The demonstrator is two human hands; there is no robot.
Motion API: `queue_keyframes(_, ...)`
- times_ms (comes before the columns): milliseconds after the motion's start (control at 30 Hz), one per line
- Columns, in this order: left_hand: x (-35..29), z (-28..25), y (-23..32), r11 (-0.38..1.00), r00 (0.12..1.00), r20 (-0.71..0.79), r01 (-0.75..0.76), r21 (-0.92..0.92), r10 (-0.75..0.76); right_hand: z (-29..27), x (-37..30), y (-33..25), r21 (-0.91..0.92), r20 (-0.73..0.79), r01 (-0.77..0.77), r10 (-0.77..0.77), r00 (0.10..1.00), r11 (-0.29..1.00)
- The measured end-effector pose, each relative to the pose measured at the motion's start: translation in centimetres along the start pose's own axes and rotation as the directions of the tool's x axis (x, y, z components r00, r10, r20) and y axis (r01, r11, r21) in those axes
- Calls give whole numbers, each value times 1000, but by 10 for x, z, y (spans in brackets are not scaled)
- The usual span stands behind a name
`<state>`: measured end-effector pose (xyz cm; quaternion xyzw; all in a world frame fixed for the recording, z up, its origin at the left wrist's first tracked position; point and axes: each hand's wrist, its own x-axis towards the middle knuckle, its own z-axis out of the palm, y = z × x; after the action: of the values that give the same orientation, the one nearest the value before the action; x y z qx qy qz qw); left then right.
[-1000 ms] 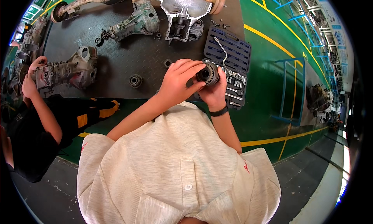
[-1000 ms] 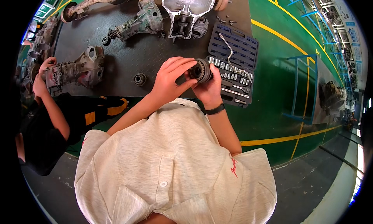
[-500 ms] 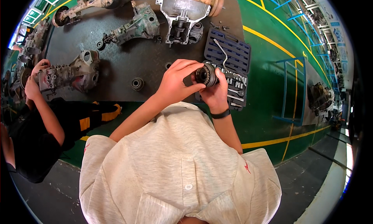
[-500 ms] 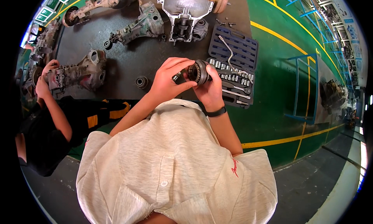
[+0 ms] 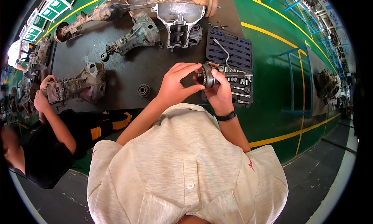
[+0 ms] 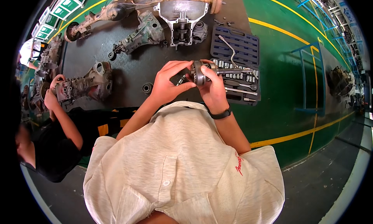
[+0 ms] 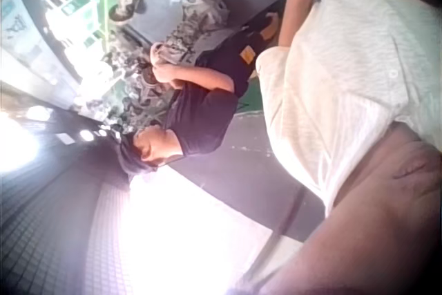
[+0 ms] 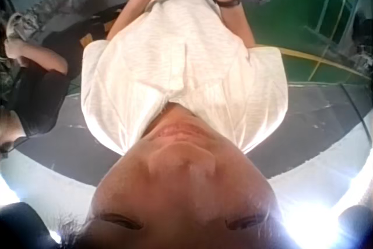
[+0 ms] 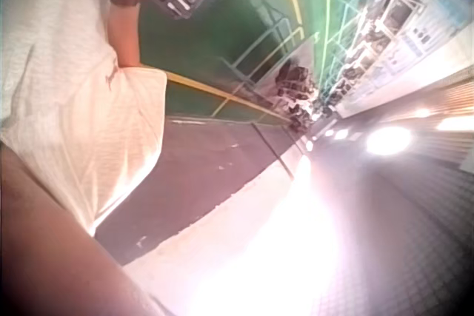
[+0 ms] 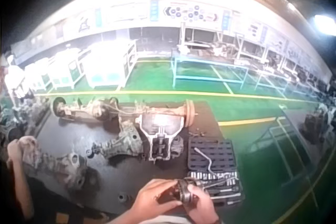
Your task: The person disassembles a transmission gear shaft by sliding gears and synchronizer components off the shaft onto the table, then reassembles the gears, synchronizer rings, and shaft back together by hand.
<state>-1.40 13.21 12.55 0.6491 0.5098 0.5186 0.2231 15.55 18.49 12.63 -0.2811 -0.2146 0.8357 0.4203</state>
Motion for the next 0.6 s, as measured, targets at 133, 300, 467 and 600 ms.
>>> queue_keyframes(133,-2,-2,-2,1000,1000,-2,-26,-12,26,-2,1,3,15,6,-4,4,1000,1000)
queue_keyframes(300,-2,0,-2,998,998,-17,-56,-17,56,-1,-4,5,30,-6,-4,4,1000,1000)
queue_keyframes(467,-4,9,-5,998,998,-24,-55,-16,55,-9,-5,4,68,-23,-31,33,999,997)
queue_keyframes(600,-9,20,-19,998,997,-24,-67,19,68,-34,3,8,72,-12,-116,117,993,991)
